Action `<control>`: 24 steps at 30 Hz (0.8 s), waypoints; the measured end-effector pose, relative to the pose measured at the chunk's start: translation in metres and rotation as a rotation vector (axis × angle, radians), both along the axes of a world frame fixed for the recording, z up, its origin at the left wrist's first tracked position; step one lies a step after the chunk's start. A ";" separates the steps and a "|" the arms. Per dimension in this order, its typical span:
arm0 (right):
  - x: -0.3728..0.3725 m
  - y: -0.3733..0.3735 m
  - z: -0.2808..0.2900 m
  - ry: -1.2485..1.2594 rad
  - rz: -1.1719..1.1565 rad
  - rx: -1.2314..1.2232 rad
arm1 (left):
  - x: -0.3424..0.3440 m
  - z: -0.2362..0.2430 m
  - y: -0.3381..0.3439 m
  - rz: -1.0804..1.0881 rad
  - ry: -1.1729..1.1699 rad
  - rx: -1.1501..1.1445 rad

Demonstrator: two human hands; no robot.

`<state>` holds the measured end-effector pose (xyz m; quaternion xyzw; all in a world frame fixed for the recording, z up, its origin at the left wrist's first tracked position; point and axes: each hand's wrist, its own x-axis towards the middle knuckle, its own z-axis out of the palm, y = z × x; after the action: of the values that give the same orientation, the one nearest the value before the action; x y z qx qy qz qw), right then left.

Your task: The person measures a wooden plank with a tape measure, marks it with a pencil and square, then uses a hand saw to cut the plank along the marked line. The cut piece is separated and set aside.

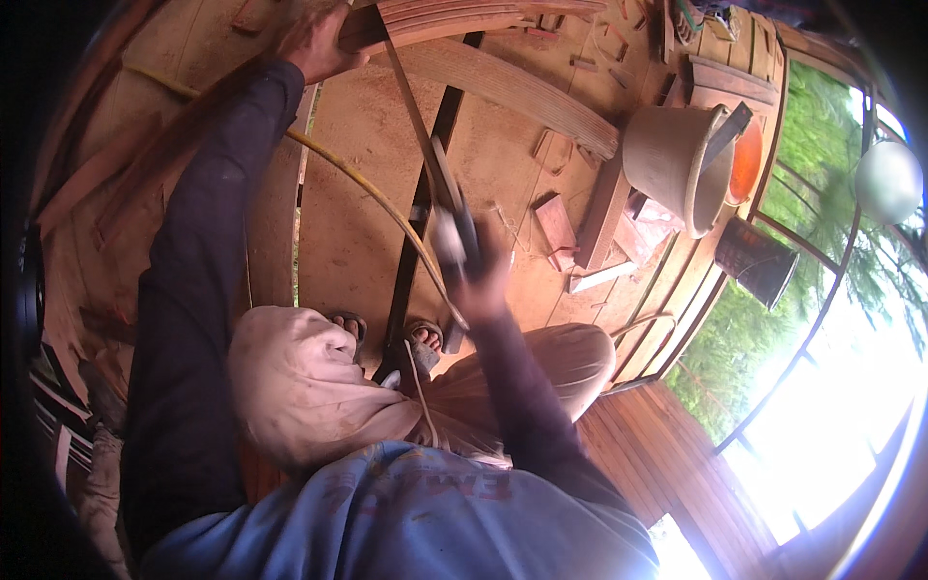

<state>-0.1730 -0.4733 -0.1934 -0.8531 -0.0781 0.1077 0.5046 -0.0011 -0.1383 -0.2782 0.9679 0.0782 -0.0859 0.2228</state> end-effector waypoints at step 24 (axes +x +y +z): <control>-0.007 -0.002 0.011 0.014 0.026 -0.005 | 0.004 -0.014 0.011 -0.034 -0.029 -0.046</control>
<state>-0.1795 -0.4755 -0.1825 -0.8525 -0.0856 0.1205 0.5014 0.0028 -0.1275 -0.2918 0.9648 0.0566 -0.0772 0.2448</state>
